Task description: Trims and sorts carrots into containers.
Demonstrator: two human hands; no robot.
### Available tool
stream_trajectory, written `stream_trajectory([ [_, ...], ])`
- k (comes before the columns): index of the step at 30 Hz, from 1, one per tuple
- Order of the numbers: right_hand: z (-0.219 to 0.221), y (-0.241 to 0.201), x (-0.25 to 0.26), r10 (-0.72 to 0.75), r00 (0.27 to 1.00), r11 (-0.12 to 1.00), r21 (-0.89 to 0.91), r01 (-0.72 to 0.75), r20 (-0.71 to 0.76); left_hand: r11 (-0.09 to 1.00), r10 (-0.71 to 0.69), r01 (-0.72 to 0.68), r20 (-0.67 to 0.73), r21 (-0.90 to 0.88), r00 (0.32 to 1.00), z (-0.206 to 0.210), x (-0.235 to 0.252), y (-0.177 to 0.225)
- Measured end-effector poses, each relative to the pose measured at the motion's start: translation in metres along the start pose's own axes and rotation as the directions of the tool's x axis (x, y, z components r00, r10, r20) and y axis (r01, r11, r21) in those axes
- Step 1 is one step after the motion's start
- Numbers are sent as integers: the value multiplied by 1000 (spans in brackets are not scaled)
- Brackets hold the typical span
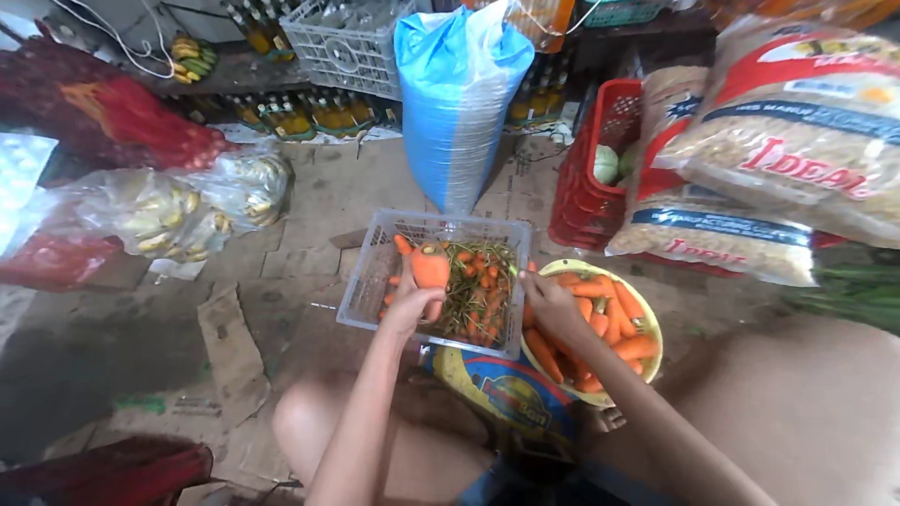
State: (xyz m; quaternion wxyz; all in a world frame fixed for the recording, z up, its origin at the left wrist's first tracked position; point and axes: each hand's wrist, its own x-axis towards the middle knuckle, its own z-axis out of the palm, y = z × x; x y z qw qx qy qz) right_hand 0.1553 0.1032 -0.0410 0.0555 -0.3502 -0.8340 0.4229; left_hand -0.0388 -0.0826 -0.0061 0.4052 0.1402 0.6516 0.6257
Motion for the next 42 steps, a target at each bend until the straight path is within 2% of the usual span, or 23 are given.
stream_trajectory([
  [1,-1,-7,-8,-12,1000,1000,26,12,3,990,-22,30,58,-141,998,0,0,-3],
  [4,0,-19,-22,-104,994,993,45,106,-42,853,-36,65,66,-518,997,5,4,-8],
  [8,3,-29,-32,-161,983,984,57,167,-86,761,52,21,93,-648,994,9,8,-13],
  [15,7,-29,-39,-197,968,978,40,205,-156,767,128,-21,122,-641,984,14,7,-10],
  [17,3,-29,-37,-191,971,977,62,202,-144,812,116,-35,101,-583,988,18,7,-5],
  [19,-7,-33,-31,-139,987,976,159,151,-81,877,85,-19,115,-480,990,27,7,-5],
  [21,-14,-45,-19,-29,1000,963,267,27,2,897,84,11,196,-443,977,41,8,-12],
  [23,-16,-51,-9,70,997,956,285,-73,22,879,92,48,268,-475,959,65,8,-17],
  [27,-37,-35,8,87,996,990,114,-85,-17,859,36,172,392,-482,919,83,17,-14],
  [30,-74,-10,10,74,997,996,48,-74,9,904,-49,259,520,-340,853,88,30,-14],
  [31,-85,-1,5,86,996,996,16,-86,3,929,-95,256,497,-267,863,92,34,-14],
  [32,-95,7,0,118,993,993,-25,-118,6,948,-148,247,413,-199,899,98,37,-15],
  [34,-103,35,-8,188,981,975,-113,-192,-42,954,-273,288,154,-82,950,110,43,-18],
  [36,-101,68,-17,250,961,945,-184,-269,-118,931,-365,365,-23,-16,931,112,52,-23],
  [38,-100,86,-26,373,915,878,-261,-402,-155,921,-389,390,-123,-14,913,107,63,-25],
  [42,-95,113,-21,582,800,699,-410,-585,-148,947,-317,318,-272,-41,909,89,80,-27],
])
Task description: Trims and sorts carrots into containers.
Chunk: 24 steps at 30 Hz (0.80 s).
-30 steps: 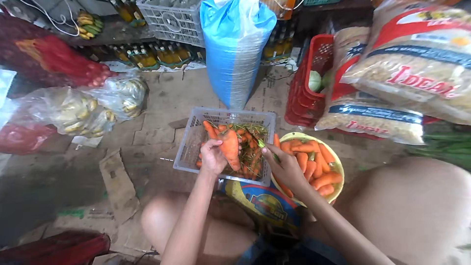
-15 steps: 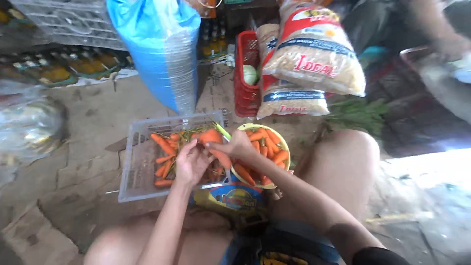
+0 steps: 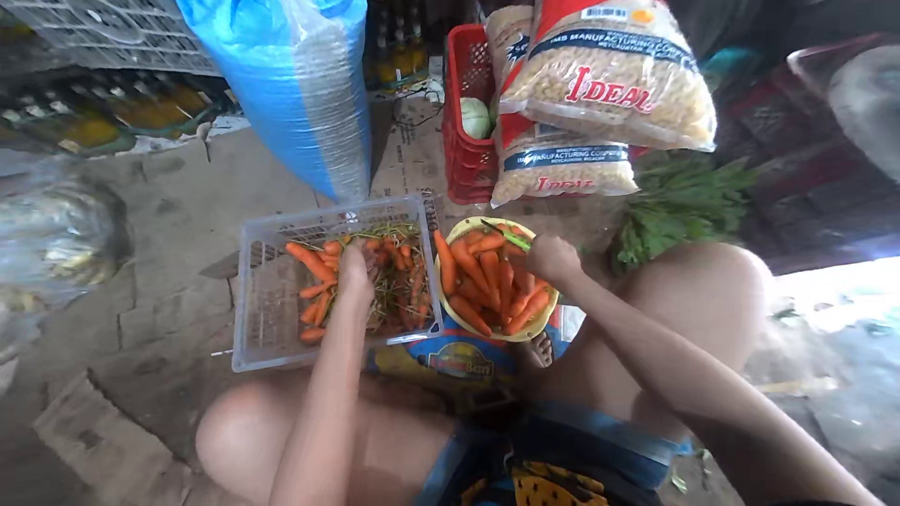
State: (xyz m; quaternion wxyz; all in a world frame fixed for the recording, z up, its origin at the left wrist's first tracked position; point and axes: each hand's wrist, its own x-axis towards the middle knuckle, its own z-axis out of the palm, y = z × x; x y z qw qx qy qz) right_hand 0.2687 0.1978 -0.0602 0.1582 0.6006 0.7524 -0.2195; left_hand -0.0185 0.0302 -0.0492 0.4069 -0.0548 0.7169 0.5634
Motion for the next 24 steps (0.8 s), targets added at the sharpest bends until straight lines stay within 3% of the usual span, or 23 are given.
stream_trajectory([
  [3,12,0,19,26,999,1000,-1,-26,47,998,50,-46,-85,49,995,-12,21,-5],
  [5,12,-7,18,8,999,1000,-3,-8,49,957,115,-99,-44,274,992,-24,40,-20],
  [7,8,-22,4,-26,1000,1000,-14,26,-14,751,130,-200,156,630,979,-33,68,-42],
  [8,2,-31,-5,-56,998,998,-7,56,-37,641,81,-235,241,730,967,-28,82,-55],
  [9,-5,-41,-15,-101,994,995,11,101,-45,605,17,-232,280,762,960,-17,91,-67],
  [11,-20,-61,-32,-190,982,980,56,191,-26,683,-73,-97,200,724,977,16,103,-90],
  [13,-33,-78,-45,-267,963,960,75,268,-27,744,-73,54,2,666,997,44,113,-109],
  [16,-43,-85,-46,-300,952,947,105,305,-59,738,0,84,-125,670,992,57,123,-121],
  [19,-37,-81,-33,-303,952,948,89,306,-46,767,13,44,-84,641,996,41,112,-107],
  [22,-32,-82,-25,-292,956,953,82,293,-22,931,-109,100,6,352,994,14,85,-72],
  [24,-30,-81,-19,-290,957,952,100,289,-8,955,-207,191,48,228,977,-11,55,-35],
])
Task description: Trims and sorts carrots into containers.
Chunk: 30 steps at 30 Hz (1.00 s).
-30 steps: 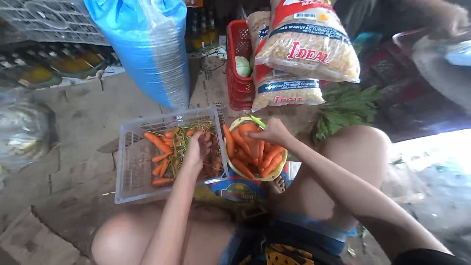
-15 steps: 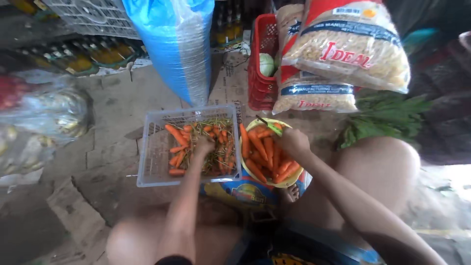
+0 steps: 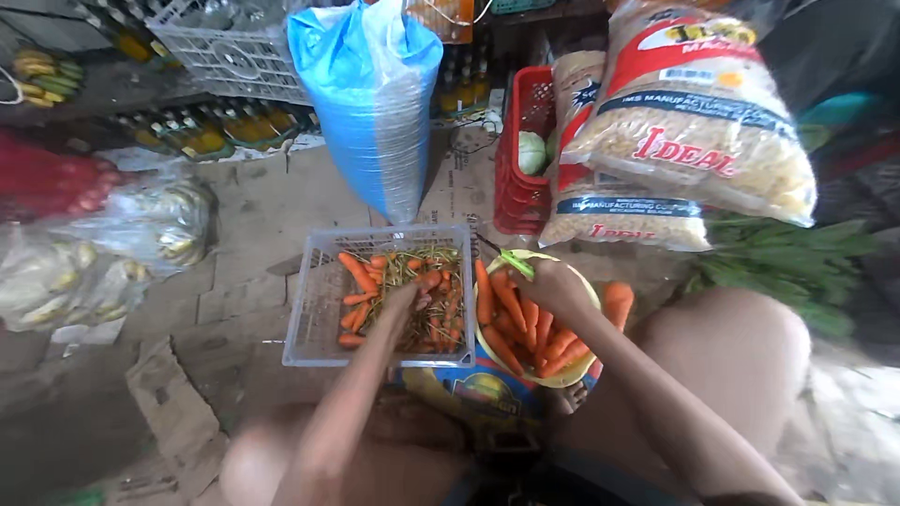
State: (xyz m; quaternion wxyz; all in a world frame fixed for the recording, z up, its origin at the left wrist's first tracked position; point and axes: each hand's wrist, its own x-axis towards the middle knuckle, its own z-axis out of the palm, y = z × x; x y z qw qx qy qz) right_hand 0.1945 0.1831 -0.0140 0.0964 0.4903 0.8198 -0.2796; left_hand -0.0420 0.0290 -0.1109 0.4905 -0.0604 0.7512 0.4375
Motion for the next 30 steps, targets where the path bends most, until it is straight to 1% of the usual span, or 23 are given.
stream_trajectory([
  [2,-6,4,3,-16,999,1000,-23,17,45,1000,5,-5,54,-11,999,-35,-46,20],
  [3,-16,12,-6,-47,996,996,-70,53,78,999,32,-32,106,1,994,-48,-70,25],
  [5,-52,33,-36,-148,985,973,-164,160,86,989,137,-146,252,17,958,-71,-107,27],
  [6,-74,45,-56,-178,983,968,-170,183,43,976,208,-219,336,-7,918,-80,-121,24],
  [7,-95,59,-79,-192,981,970,-157,184,-41,962,268,-268,409,-57,872,-84,-130,19],
  [8,-114,75,-104,-191,968,975,-142,168,-161,949,311,-294,458,-110,833,-81,-134,15],
  [9,-127,95,-123,-186,934,981,-113,158,-305,937,350,-308,472,-165,809,-71,-136,10],
  [10,-135,117,-137,-145,891,989,-70,127,-430,922,385,-315,453,-223,805,-55,-135,6],
  [11,-137,141,-145,-64,846,997,6,78,-530,907,415,-333,415,-258,809,-38,-133,4],
  [12,-134,165,-150,54,809,993,118,20,-585,891,442,-352,376,-285,814,-22,-130,3],
  [13,-125,189,-151,202,789,963,263,-53,-581,880,461,-369,358,-297,812,-8,-126,4],
  [14,-109,217,-148,341,767,912,388,-131,-543,871,479,-385,357,-305,802,4,-122,5],
  [15,-87,250,-139,466,740,852,471,-228,-485,867,490,-397,368,-301,791,14,-118,6],
  [17,-30,315,-115,663,669,721,528,-449,-336,862,505,-435,375,-258,778,27,-112,7],
  [19,32,364,-94,785,595,594,482,-644,-172,851,525,-481,369,-212,767,35,-108,10],
  [21,92,393,-94,834,551,506,371,-778,17,846,531,-504,350,-171,772,37,-108,11],
  [22,119,400,-103,842,530,470,350,-810,96,845,532,-513,333,-152,779,37,-109,11],
  [23,145,405,-114,850,502,421,368,-829,159,844,533,-518,316,-139,785,36,-109,11],
  [25,184,407,-130,881,421,288,458,-841,218,841,540,-521,293,-146,789,33,-109,13],
  [28,218,403,-150,893,270,0,600,-800,361,828,560,-528,276,-186,781,34,-121,18],
  [29,224,402,-154,881,250,-70,634,-770,401,807,590,-548,272,-220,760,38,-126,22],
  [30,227,399,-157,872,261,-98,670,-736,414,782,623,-570,285,-252,728,44,-130,27],
])
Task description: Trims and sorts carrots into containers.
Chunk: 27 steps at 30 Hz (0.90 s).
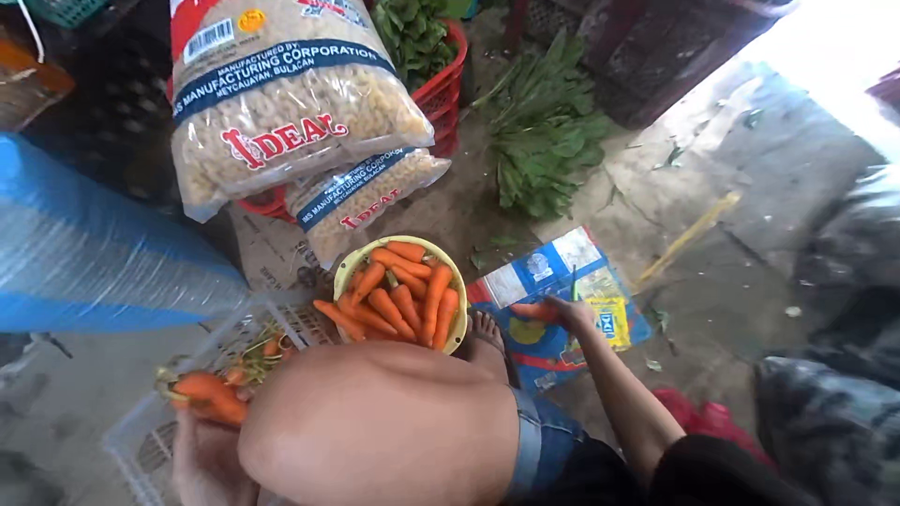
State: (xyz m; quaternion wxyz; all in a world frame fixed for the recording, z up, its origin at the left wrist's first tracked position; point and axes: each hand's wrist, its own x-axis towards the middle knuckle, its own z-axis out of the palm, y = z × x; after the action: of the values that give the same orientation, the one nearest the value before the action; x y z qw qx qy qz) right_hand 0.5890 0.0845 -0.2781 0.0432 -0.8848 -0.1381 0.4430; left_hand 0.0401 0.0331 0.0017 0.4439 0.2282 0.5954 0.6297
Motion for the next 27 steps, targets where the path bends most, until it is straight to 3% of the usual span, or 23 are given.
stream_trajectory([
  [3,-2,-14,-20,-203,979,978,44,203,-4,999,-32,31,-70,-13,997,19,5,12],
  [5,-7,-56,-60,-441,897,897,42,439,38,998,-45,42,-57,-55,997,-4,14,2],
  [7,-7,-108,-111,-693,712,719,45,693,110,995,-54,49,-60,-88,997,-13,18,-2],
  [9,5,-151,-151,-847,470,481,-19,877,250,996,-58,52,-83,-70,995,-13,18,-1],
  [11,30,-182,-185,-864,277,284,-46,958,421,996,-46,41,-73,-74,996,-15,16,-1],
  [13,71,-192,-197,-849,186,190,-44,981,495,996,-44,39,-61,-75,997,-16,11,-2],
  [14,92,-192,-196,-839,211,220,-43,975,502,997,-49,46,-53,-69,997,-17,7,-3],
  [16,126,-188,-189,-810,332,322,-107,941,483,997,-53,51,-52,-52,997,-20,2,-6],
  [18,139,-187,-191,-789,416,375,-181,909,453,998,-38,35,-76,-49,996,-20,-1,-6],
  [23,131,-181,-188,-845,360,310,-185,932,396,984,-84,69,-92,-162,992,-26,4,-10],
  [27,121,-187,-192,-819,391,351,-172,920,420,975,-145,124,-103,-185,984,-24,8,-16],
])
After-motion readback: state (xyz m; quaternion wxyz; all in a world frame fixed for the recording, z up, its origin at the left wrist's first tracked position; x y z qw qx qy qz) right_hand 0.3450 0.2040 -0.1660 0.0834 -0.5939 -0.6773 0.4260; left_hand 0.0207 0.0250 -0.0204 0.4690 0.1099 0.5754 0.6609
